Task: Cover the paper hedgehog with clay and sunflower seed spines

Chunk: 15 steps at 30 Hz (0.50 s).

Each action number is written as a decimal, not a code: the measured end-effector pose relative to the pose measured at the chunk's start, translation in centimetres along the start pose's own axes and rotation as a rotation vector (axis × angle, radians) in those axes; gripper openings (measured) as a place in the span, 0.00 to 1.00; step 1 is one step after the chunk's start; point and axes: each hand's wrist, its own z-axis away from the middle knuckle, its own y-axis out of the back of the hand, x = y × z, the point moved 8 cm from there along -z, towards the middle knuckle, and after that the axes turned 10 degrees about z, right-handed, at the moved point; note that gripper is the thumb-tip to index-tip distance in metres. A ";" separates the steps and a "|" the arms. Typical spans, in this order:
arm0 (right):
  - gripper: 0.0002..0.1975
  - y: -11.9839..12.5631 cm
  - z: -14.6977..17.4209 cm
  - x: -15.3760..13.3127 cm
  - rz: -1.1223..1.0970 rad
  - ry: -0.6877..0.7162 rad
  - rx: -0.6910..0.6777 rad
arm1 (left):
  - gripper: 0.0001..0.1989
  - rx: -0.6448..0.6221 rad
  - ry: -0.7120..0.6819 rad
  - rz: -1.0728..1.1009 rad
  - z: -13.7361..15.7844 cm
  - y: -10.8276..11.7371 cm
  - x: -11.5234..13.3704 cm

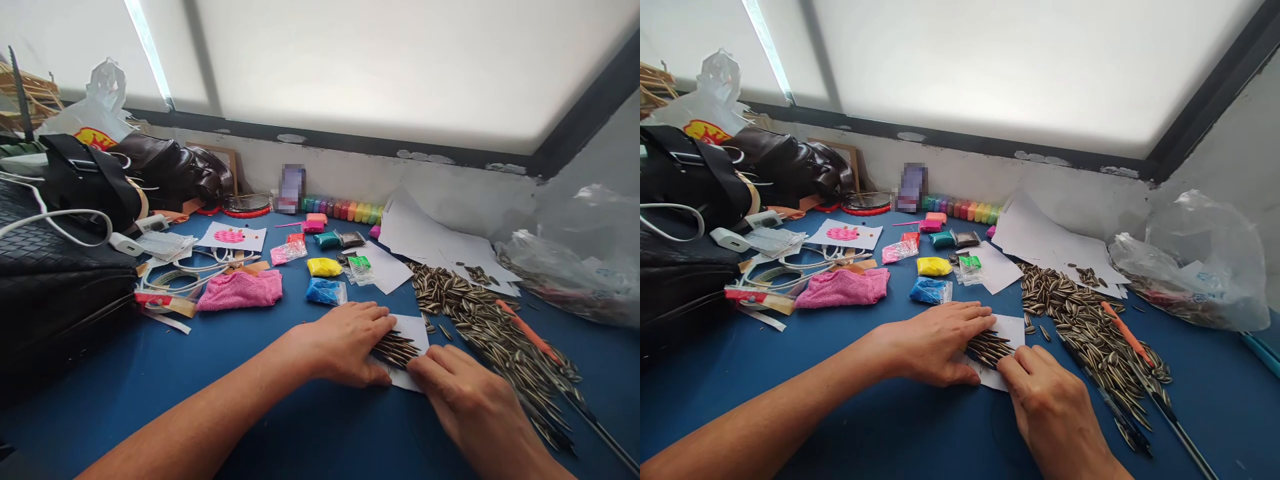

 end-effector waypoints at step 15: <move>0.16 0.7 0.8 3.0 0.043 -0.132 -0.016 | 0.37 0.005 0.039 0.051 0.1 0.2 -0.1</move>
